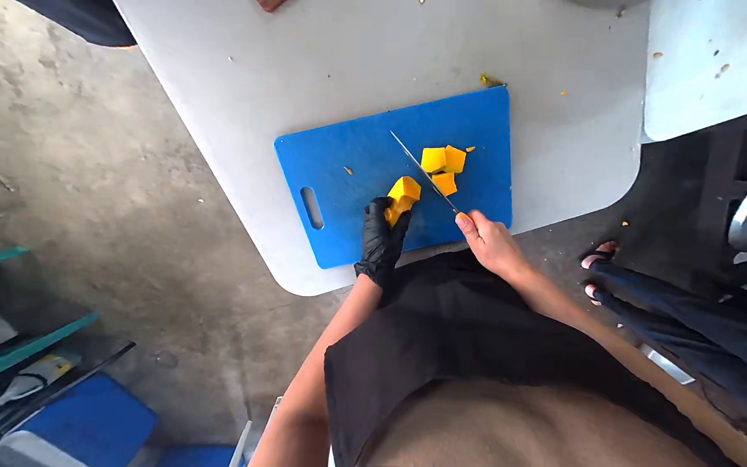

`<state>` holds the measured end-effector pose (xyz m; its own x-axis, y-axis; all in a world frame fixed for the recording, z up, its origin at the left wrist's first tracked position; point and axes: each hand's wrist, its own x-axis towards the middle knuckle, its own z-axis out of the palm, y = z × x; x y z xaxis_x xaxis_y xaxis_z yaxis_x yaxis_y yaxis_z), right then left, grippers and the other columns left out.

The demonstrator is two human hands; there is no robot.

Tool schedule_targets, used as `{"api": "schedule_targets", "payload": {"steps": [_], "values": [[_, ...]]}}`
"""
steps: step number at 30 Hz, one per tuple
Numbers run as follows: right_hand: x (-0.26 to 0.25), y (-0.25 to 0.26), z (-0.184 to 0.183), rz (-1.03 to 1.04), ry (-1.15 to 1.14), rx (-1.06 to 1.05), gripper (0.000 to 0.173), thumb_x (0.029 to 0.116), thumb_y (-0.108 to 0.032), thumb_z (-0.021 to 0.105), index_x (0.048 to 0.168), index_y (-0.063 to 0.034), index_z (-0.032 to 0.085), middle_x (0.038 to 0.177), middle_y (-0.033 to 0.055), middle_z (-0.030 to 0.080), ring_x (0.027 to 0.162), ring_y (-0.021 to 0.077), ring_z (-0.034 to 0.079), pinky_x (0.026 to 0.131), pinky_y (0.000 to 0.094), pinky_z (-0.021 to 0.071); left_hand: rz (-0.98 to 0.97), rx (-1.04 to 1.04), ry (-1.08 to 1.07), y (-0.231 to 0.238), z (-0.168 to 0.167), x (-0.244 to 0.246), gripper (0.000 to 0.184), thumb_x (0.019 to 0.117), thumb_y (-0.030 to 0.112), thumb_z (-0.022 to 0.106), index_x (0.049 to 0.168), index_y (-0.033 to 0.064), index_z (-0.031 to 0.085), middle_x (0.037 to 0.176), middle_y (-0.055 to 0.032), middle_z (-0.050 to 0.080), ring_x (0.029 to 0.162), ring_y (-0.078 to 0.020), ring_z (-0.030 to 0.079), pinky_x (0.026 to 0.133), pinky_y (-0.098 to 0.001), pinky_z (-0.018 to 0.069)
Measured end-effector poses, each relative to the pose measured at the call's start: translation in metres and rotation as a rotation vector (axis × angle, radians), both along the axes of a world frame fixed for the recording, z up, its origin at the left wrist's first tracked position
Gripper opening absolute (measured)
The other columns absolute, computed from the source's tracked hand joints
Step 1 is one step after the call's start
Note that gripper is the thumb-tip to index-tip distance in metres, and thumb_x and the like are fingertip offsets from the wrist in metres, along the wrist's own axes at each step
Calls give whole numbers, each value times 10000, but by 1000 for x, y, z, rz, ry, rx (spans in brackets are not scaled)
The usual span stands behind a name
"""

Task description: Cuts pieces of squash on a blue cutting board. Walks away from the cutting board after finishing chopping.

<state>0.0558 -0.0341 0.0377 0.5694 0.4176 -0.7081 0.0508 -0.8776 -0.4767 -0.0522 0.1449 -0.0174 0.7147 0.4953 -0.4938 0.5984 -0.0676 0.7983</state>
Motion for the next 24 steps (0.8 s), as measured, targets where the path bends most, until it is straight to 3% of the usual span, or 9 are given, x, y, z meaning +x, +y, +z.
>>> {"api": "schedule_targets", "payload": {"steps": [2, 4, 7, 11, 15, 19, 24], "values": [[-5, -1, 3, 27, -3, -2, 462, 1120, -357, 407, 1107, 63, 598, 772, 201, 611, 737, 371, 639, 700, 549, 511, 47, 6, 59, -2, 3, 3, 594, 870, 83, 763, 1355, -77, 458, 1228, -288, 591, 1050, -360, 638, 893, -484, 550], [-9, -3, 3, 34, -2, -3, 455, 1120, -349, 410, 1108, 66, 596, 778, 205, 614, 746, 371, 640, 707, 544, 508, -60, 195, 96, -10, 5, 6, 697, 840, 60, 763, 1438, -85, 434, 1286, -330, 568, 1166, -464, 588, 975, -551, 505], [-13, -4, 2, 25, 0, -23, 448, 1121, -341, 412, 1115, 69, 595, 792, 209, 614, 763, 370, 638, 724, 540, 506, -266, 356, 273, -23, 2, 7, 651, 950, 244, 694, 1489, -19, 443, 1347, -327, 534, 1207, -500, 564, 956, -585, 499], [-21, -9, 2, 19, -13, -8, 425, 1116, -324, 436, 1146, 77, 572, 782, 205, 611, 751, 364, 638, 718, 528, 511, -344, 305, 315, -24, 1, 1, 720, 1029, 432, 570, 1562, 11, 333, 1388, -312, 511, 1205, -479, 584, 952, -567, 519], [-31, -16, 4, 36, -4, 67, 414, 1079, -275, 542, 1232, 110, 533, 830, 226, 643, 775, 374, 661, 743, 538, 535, -305, 184, 272, -18, 9, 3, 633, 1031, 302, 611, 1545, 21, 371, 1375, -319, 518, 1182, -467, 603, 956, -560, 525], [-44, -23, -2, 92, -138, 115, 401, 1077, -245, 530, 1213, 132, 546, 811, 243, 658, 761, 416, 687, 705, 553, 553, -210, 103, 166, -21, 6, 0, 579, 973, 176, 695, 1453, -51, 464, 1347, -328, 530, 1220, -434, 574, 1025, -497, 489], [-50, -24, 4, 147, -183, 82, 385, 1092, -253, 490, 1185, 115, 555, 790, 239, 653, 737, 428, 693, 664, 554, 553, -165, 72, 97, -22, 2, -2, 549, 955, 100, 699, 1414, -99, 473, 1321, -337, 548, 1219, -436, 572, 1039, -489, 479]]}}
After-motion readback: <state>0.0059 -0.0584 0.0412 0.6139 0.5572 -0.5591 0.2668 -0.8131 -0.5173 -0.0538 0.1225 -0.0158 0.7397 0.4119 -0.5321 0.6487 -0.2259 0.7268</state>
